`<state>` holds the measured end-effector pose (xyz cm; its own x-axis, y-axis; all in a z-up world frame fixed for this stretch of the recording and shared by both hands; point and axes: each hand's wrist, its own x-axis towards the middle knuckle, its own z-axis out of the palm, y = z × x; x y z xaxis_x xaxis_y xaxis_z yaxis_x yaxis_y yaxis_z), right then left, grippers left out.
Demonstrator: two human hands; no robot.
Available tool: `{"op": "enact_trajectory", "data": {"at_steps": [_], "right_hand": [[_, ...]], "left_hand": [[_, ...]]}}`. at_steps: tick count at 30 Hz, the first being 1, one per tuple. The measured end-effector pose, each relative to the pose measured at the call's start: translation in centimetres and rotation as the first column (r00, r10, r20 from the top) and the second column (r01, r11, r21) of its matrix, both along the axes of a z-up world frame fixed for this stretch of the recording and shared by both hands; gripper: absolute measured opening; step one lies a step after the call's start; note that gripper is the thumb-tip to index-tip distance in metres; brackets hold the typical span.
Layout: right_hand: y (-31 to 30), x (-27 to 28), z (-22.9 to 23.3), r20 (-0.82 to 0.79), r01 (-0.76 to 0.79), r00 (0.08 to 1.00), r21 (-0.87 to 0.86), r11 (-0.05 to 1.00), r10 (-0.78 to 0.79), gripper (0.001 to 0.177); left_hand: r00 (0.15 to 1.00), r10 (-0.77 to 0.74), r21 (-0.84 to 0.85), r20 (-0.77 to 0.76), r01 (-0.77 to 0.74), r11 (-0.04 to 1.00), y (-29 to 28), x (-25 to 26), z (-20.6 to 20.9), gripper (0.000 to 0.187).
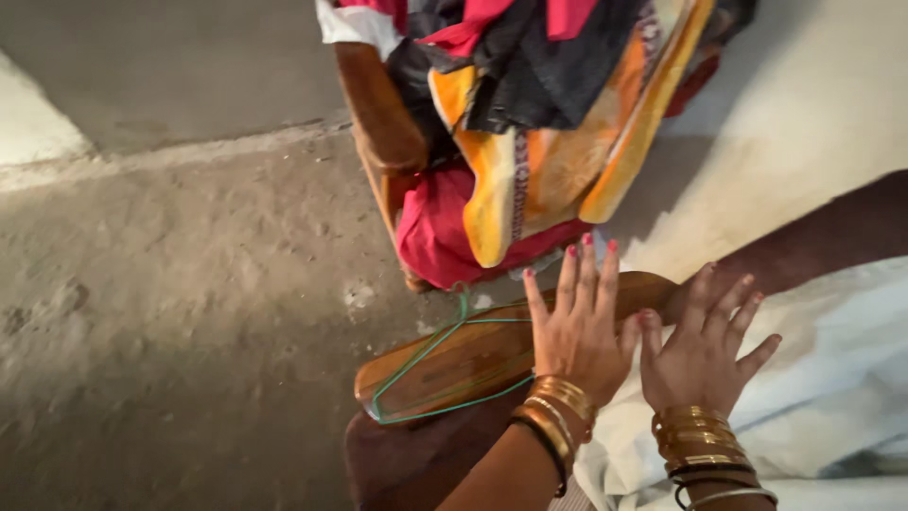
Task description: The person smooths a white shirt on a chair, then picks up a green plastic hanger and places it inside the shirt. They adjust the collar and shoulders to fit the hanger properly, then lift the shirt on the hanger and continue adjusting the collar and front placket.
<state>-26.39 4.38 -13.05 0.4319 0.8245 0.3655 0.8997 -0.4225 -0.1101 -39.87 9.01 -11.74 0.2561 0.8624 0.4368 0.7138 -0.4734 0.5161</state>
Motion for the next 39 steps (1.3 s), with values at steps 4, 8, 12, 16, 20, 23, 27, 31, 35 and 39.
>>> {"op": "enact_trajectory", "data": {"at_steps": [4, 8, 12, 16, 20, 23, 27, 31, 35, 39], "right_hand": [[1.1, -3.5, -1.8, -0.012, -0.049, 0.999, -0.031, 0.998, 0.049, 0.087], [2.0, -6.4, -3.6, -0.028, -0.114, 0.993, -0.064, 0.991, 0.113, 0.085], [2.7, -8.8, -5.8, -0.029, -0.145, 0.989, -0.132, 0.981, 0.142, 0.083], [3.4, -10.3, -7.8, -0.038, -0.161, 0.987, -0.186, 0.969, 0.157, 0.082], [4.3, -10.8, -9.8, -0.017, -0.173, 0.984, -0.269, 0.948, 0.175, 0.078], [5.0, -10.8, -11.3, -0.008, -0.193, 0.979, -0.325, 0.926, 0.202, 0.077], [5.3, -11.2, -13.4, -0.009, -0.188, 0.979, -0.423, 0.886, 0.203, 0.077], [4.8, -11.8, -15.5, -0.034, -0.168, 0.983, -0.538, 0.826, 0.178, 0.078], [4.1, -12.3, -16.8, -0.134, -0.205, 0.977, -0.405, 0.891, 0.164, 0.078], [4.2, -12.2, -16.6, -0.095, -0.184, 0.983, -0.429, 0.884, 0.158, 0.079]], "left_hand": [[0.999, 0.041, -0.069, 0.029, -0.039, 0.997, -0.4, -5.0, -1.6, 0.087], [0.996, 0.091, -0.130, 0.007, -0.089, 0.988, -0.5, -9.0, -3.2, 0.087], [0.990, 0.142, -0.149, -0.007, -0.142, 0.979, -0.8, -11.8, -5.3, 0.083], [0.980, 0.190, -0.187, -0.059, -0.197, 0.962, -0.8, -14.2, -7.4, 0.082], [0.968, 0.207, -0.248, -0.139, -0.236, 0.940, -0.6, -16.2, -9.8, 0.082], [0.958, 0.201, -0.290, -0.202, -0.255, 0.923, -0.8, -17.1, -11.5, 0.083], [0.937, 0.214, -0.244, -0.276, -0.284, 0.927, -1.3, -17.8, -13.3, 0.081], [0.920, 0.133, -0.289, -0.370, -0.250, 0.924, -1.1, -18.0, -14.5, 0.081], [0.925, 0.121, -0.301, -0.360, -0.238, 0.923, -1.3, -18.1, -14.8, 0.079], [0.927, 0.096, -0.328, -0.363, -0.223, 0.918, -1.1, -18.0, -14.6, 0.076]]}}
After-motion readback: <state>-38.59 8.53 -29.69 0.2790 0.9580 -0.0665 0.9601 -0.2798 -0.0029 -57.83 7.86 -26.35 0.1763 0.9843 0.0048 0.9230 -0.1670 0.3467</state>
